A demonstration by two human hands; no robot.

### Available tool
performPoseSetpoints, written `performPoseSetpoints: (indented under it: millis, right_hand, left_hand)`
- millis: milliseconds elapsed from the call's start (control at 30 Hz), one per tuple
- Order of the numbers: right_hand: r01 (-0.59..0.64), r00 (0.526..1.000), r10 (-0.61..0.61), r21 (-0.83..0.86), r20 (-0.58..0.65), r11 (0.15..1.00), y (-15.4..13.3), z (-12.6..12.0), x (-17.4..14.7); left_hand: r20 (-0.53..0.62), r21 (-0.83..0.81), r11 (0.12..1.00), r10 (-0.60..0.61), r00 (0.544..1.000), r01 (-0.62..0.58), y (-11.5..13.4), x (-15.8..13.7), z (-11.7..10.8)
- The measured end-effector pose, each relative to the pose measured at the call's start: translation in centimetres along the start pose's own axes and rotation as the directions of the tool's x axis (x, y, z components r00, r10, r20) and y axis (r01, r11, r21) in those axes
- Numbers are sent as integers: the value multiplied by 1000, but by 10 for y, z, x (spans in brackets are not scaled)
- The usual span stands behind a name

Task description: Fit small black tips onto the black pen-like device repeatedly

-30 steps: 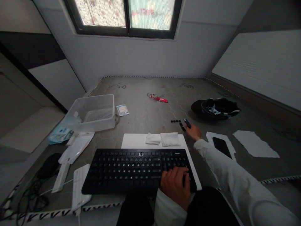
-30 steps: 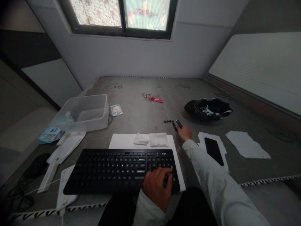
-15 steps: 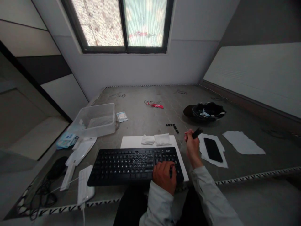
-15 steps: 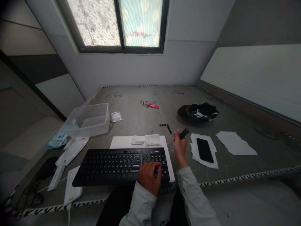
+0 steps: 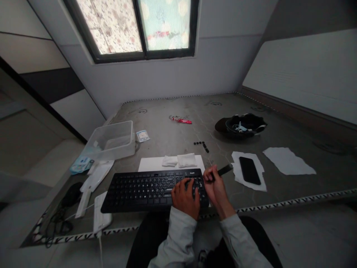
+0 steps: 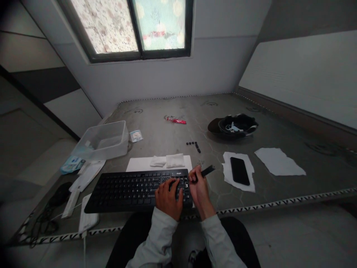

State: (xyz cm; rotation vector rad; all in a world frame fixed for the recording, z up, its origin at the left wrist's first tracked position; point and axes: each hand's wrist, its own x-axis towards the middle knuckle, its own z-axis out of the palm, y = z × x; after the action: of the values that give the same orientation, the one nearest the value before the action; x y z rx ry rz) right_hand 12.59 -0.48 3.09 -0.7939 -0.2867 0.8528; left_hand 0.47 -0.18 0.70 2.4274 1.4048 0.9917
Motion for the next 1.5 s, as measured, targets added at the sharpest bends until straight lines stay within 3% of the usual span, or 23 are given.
performPoseSetpoints:
  millis: [467, 733, 1000, 1400, 1500]
  right_hand:
    - [-9, 999, 11, -44, 53, 999, 6, 4, 9]
    - [-1, 992, 29, -236, 119, 972, 1, 13, 5]
    - [32, 996, 10, -488, 84, 872, 10, 15, 1]
    - [139, 990, -97, -553, 105, 822, 22, 16, 7]
    - [149, 988, -107, -518, 112, 843, 26, 13, 5]
  left_hand:
    - [33, 37, 999, 12, 999, -13, 4, 3, 1]
    - [30, 34, 999, 4, 1000, -5, 4, 3, 0]
    - [58, 0, 1000, -12, 998, 12, 3, 3, -1]
    - [147, -48, 995, -79, 986, 87, 3, 10, -7]
    - [184, -25, 996, -82, 980, 88, 1, 16, -9]
